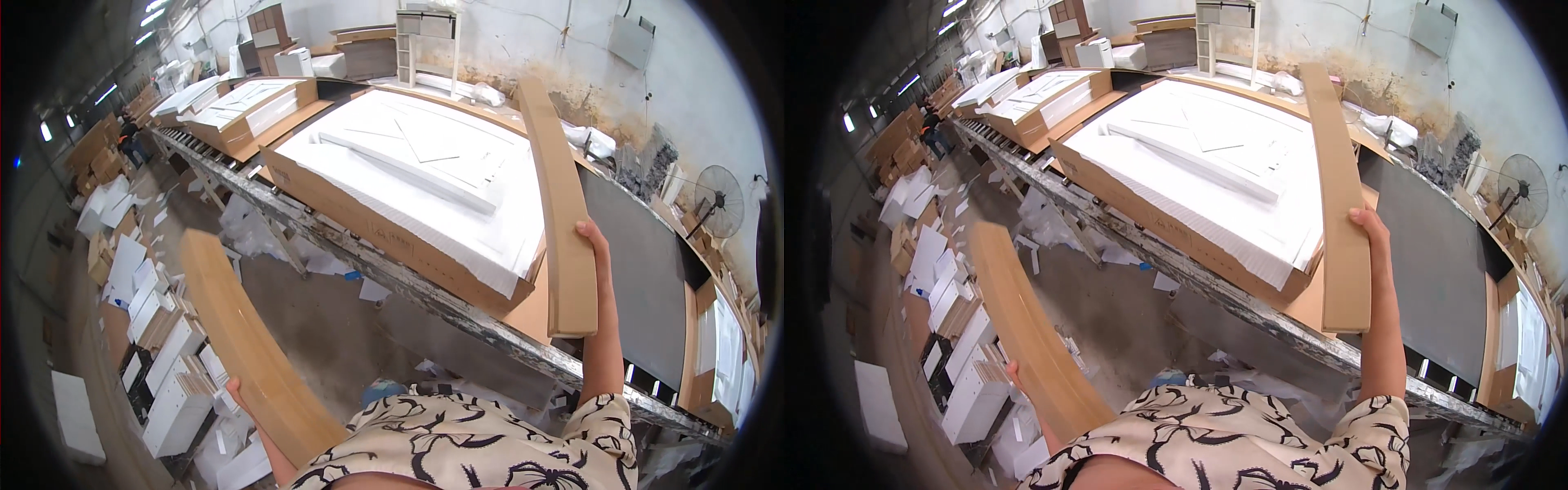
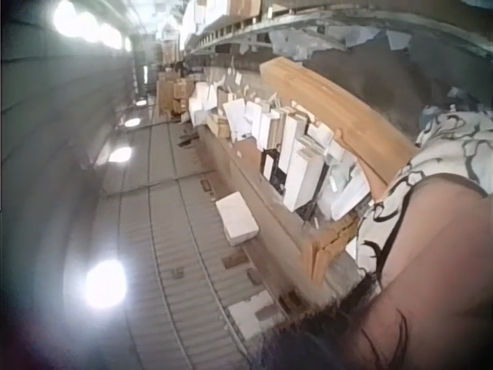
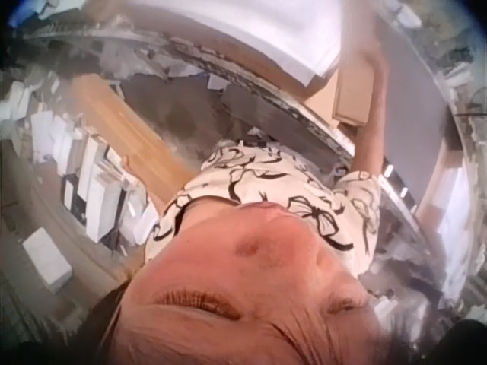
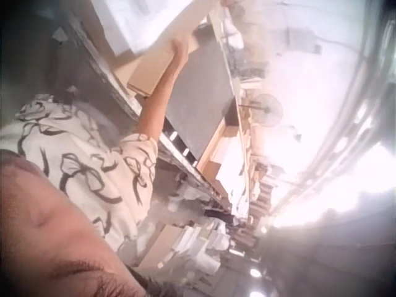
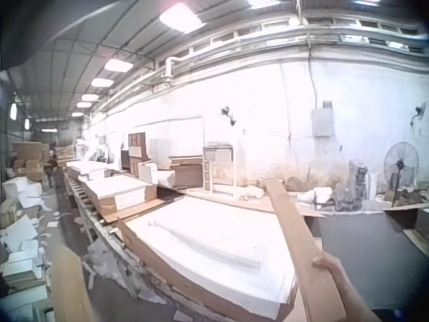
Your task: The person places white furniture boards, foam pieces, and cardboard dividers into a shipping box on a conveyor belt.
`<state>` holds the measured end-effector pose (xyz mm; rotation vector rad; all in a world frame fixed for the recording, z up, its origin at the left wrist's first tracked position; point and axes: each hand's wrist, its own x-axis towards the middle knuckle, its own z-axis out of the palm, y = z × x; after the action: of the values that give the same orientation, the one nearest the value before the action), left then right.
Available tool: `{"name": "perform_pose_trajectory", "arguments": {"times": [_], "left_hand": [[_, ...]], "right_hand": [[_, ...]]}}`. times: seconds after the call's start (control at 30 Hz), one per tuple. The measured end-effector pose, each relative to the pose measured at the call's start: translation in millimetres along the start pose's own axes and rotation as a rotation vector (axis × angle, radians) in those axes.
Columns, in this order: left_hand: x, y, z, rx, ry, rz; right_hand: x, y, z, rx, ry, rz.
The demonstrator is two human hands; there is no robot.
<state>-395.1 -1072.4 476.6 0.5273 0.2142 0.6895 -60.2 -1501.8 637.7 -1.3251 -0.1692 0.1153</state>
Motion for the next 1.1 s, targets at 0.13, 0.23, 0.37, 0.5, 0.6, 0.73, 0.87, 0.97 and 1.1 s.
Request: {"name": "perform_pose_trajectory", "arguments": {"times": [0.13,0.23,0.37,0.5,0.6,0.73,0.87,0.97,1.1], "left_hand": [[72.3,10.3,37.5,-0.065,-0.172,-0.068],[143.9,16.8,48.8,-0.060,-0.196,-0.059],[241.2,24.0,50.5,-0.168,-0.416,-0.236],[304.4,29.9,82.2,-0.297,-0.500,-0.417],[339.0,26.0,98.7,-0.276,-0.557,-0.431],[371.6,14.8,90.9,-0.356,-0.533,-0.572],[391.1,3.6,66.9,-0.506,-0.621,-0.674],[392.6,7.9,69.9,-0.489,-0.579,-0.692],[390.1,1.5,72.0,-0.485,-0.550,-0.707]], "right_hand": [[44.4,21.8,-8.9,0.111,0.136,0.229],[67.7,33.3,11.2,0.067,0.181,0.267],[109.3,57.5,35.8,0.076,0.421,0.261],[138.4,65.1,64.6,-0.103,0.605,0.240],[161.7,69.8,74.9,-0.331,0.677,0.236],[185.9,69.2,92.6,-0.500,0.712,0.211],[190.1,59.1,105.6,-0.462,0.683,0.228],[171.9,59.2,113.4,-0.483,0.690,0.237],[157.3,71.7,107.7,-0.529,0.679,0.156]]}}
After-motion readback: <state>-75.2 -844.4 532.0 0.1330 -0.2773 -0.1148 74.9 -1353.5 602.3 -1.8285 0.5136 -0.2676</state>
